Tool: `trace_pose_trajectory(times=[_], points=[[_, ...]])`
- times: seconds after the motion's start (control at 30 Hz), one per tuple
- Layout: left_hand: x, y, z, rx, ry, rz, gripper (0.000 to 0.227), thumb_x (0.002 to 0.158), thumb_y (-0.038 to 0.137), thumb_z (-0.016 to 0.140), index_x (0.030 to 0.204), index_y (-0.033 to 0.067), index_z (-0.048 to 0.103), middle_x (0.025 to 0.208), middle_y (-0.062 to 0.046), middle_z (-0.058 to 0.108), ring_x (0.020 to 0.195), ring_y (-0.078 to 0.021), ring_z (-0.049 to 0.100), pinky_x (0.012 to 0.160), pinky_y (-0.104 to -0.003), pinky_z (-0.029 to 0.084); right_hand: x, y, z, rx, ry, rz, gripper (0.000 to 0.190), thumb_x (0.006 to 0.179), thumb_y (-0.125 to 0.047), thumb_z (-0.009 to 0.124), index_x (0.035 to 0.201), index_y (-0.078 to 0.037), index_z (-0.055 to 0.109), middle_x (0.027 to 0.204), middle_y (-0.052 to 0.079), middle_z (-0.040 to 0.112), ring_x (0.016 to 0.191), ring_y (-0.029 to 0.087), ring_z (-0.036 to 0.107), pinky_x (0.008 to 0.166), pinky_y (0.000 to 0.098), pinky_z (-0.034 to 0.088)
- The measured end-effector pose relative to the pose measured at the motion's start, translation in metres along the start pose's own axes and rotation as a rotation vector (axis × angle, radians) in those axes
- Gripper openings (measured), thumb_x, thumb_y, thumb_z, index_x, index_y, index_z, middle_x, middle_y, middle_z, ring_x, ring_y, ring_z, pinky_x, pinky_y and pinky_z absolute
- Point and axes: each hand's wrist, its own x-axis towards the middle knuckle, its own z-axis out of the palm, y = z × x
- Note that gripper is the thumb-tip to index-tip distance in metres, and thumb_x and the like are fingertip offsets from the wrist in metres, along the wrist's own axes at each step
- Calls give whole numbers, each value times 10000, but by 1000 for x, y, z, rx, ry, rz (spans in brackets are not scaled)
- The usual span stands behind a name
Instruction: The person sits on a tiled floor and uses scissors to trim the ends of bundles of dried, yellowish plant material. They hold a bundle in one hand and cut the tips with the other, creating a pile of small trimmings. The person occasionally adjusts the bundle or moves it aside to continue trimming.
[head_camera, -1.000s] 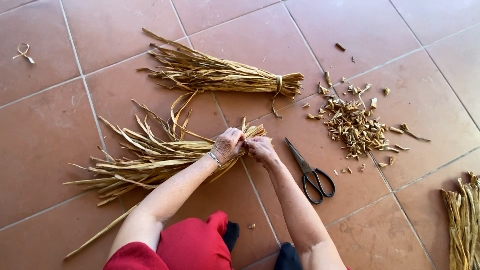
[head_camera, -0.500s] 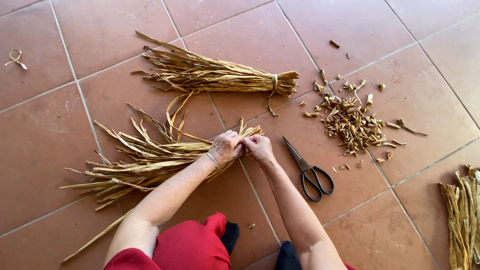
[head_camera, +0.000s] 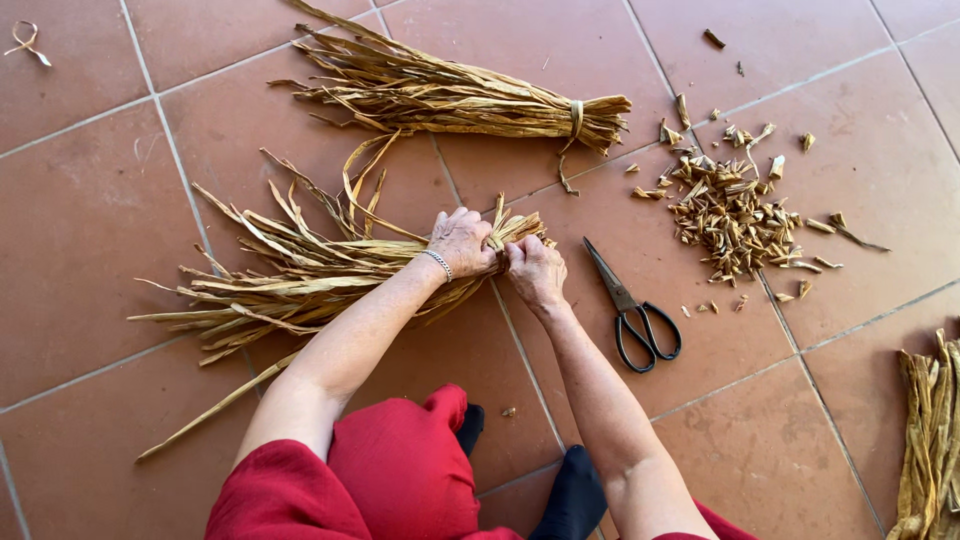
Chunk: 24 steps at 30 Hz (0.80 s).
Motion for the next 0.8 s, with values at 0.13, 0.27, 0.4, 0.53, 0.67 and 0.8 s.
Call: trace_pose_trajectory(times=[0.13, 0.27, 0.4, 0.53, 0.67, 0.8], points=[[-1, -4, -15, 8, -169, -77, 438, 776, 461, 713, 1102, 171, 672, 1236, -101, 619, 1274, -289, 520, 1045, -530, 374, 0, -13, -19, -63, -35, -3, 264, 882, -398, 764, 860, -142, 706, 813, 103, 740, 808, 335, 709, 736, 484, 539], [-26, -34, -45, -56, -409, -184, 1248, 584, 779, 807, 1523, 204, 221, 1450, -153, 489, 1417, -315, 386, 1150, -666, 160, 1, -42, -64, -198, -134, -200, 411, 809, -407, 832, 1136, -207, 683, 1183, 53, 682, 1166, 297, 615, 968, 484, 505], [-64, -27, -51, 248, -365, -102, 1630, 416, 894, 855, 1559, 216, -89, 1502, -208, 386, 1414, -485, 241, 1056, -784, -23, 12, -81, -84, -552, -443, -448, 1260, 463, -408, 988, 1560, -281, 381, 1679, 40, 213, 1509, 351, 91, 1158, 711, 156], [-97, -6, -45, 395, -350, -104, 1638, 450, 860, 844, 1639, 210, -75, 1453, -227, 437, 1442, -495, 301, 1119, -811, 61, 12, -82, -67, -764, -557, -595, 1359, 463, -393, 984, 1595, -284, 241, 1693, 5, 115, 1557, 353, -17, 1160, 758, 86], [-134, -4, -32, 371, -156, 16, 1603, 385, 726, 928, 1611, 266, 4, 1474, -208, 398, 1379, -453, 368, 1096, -797, 140, 18, -50, -40, -793, -489, -742, 915, 641, -285, 893, 1441, -280, 449, 1574, -16, 352, 1562, 340, 71, 1157, 753, 124], [-152, -35, -37, 367, -37, -27, 1549, 408, 591, 963, 1621, 247, 63, 1489, -185, 386, 1366, -393, 399, 1125, -732, 204, 23, -22, -24, -704, -335, -868, 461, 857, -167, 748, 1286, -233, 592, 1282, 21, 603, 1543, 357, 231, 1197, 684, 204]])
